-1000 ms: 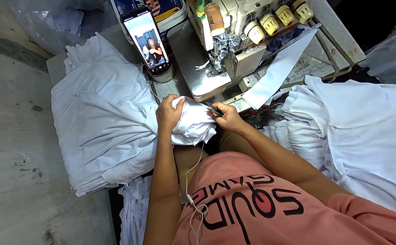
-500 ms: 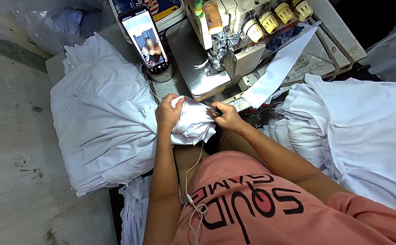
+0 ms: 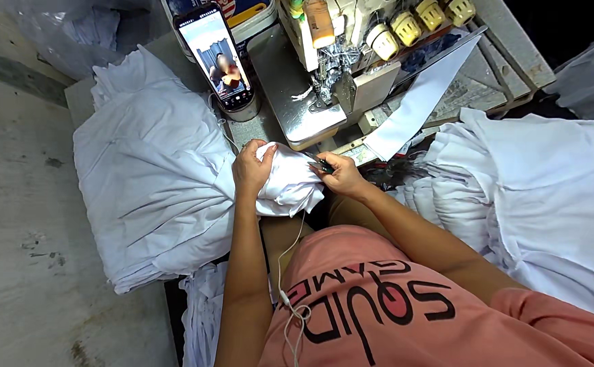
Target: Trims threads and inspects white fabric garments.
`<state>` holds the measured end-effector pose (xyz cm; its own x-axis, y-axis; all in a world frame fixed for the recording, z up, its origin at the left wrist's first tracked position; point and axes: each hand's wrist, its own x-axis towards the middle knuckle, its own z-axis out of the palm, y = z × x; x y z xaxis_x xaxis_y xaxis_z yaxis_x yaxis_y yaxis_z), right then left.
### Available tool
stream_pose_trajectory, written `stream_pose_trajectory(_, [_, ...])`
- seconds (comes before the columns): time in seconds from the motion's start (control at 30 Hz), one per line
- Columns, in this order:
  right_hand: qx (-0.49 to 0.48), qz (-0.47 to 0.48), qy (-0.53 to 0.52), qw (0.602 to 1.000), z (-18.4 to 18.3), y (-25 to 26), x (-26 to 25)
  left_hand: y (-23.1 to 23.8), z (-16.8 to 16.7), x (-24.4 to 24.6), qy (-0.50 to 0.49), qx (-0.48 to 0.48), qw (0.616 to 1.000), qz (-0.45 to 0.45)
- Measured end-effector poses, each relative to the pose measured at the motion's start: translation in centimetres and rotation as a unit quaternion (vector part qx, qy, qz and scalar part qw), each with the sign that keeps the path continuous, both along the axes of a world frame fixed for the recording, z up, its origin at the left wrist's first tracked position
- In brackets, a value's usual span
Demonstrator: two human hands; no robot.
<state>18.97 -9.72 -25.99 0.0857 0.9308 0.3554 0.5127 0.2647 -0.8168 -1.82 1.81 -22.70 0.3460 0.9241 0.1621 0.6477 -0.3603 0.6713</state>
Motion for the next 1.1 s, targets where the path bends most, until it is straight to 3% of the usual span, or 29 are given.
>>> stream_pose_trajectory(1.1, [0.003, 0.005, 0.009, 1.0, 0.12, -0.05, -0.01, -0.15, -0.08, 0.0, -0.006, 0.006, 1.0, -0.003])
